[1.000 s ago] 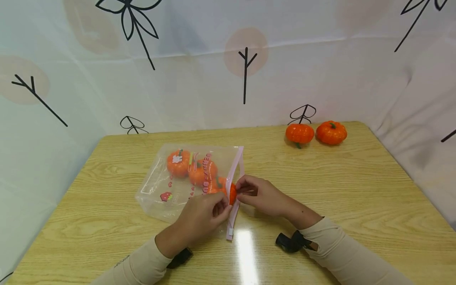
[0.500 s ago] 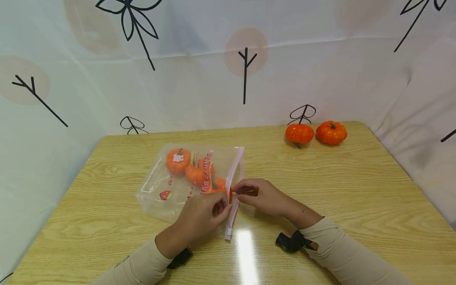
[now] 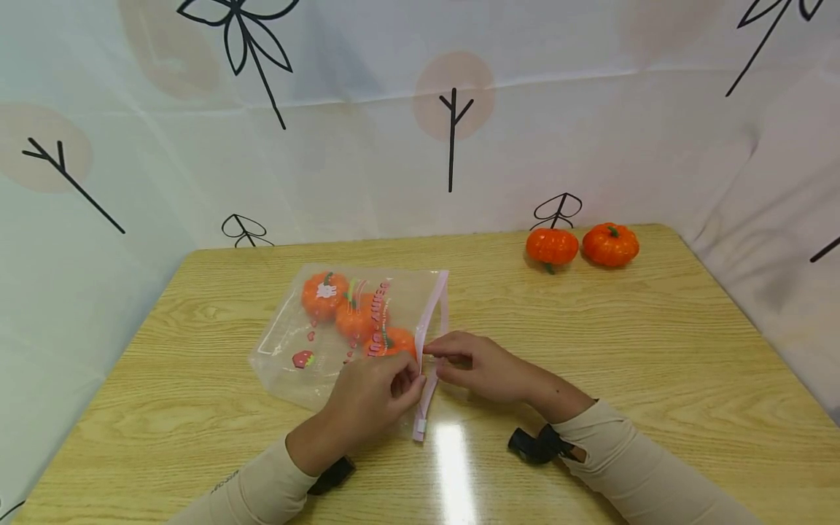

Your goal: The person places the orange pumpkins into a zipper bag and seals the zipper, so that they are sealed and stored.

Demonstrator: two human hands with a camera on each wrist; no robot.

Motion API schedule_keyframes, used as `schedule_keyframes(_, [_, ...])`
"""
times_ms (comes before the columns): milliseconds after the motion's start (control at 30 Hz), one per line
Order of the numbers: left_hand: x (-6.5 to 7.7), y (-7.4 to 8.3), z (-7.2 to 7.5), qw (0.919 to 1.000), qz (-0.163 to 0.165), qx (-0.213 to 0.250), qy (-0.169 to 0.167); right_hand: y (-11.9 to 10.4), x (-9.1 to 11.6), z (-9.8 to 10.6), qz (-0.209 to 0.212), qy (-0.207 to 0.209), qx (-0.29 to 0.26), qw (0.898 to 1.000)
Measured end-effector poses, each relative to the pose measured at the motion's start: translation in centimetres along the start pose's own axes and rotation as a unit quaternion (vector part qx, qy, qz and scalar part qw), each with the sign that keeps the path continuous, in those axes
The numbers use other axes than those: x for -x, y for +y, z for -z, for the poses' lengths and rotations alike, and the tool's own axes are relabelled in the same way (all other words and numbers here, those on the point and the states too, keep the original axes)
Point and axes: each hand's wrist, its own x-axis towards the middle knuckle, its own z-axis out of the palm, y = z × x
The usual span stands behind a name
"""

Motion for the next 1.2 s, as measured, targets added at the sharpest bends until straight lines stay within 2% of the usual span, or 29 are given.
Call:
schedule_keyframes(233, [0.13, -0.17, -0.10, 0.9999, -0.006, 0.001, 0.016, -0.07, -0.21, -0.26, 0.018, -0.020, -0.001, 1.000])
schedule_keyframes(400, [0.19, -0.21, -0.20, 0.9996, -0.017, 0.008, 0.020, -0.30, -0.24, -0.62, -0.012, -0.022, -0.022, 0.999])
schedule_keyframes(633, [0.30, -0.35, -0.36, 0.9988, -0.037, 0.029, 0.012, -0.61, -0.31, -0.85, -0.036, -0.006, -0.023, 0.999])
schedule_keyframes(767, [0.24, -0.26, -0.26, 0.9978, -0.056, 0.035, 0.010, -0.73, -0.32, -0.76, -0.029, -0.002, -0.018, 0.999])
schedule_keyframes(967, [0.17, -0.05, -0.17, 0.9964, -0.076, 0.037, -0.011, -0.61, -0.12, -0.75, 0.003, 0.001, -0.001, 1.000])
schedule_keyframes(1200, [0.18, 0.15, 0.00, 0.9955, -0.088, 0.029, -0.023, -0.87, -0.19, -0.82, -0.007, -0.006, -0.002, 1.000])
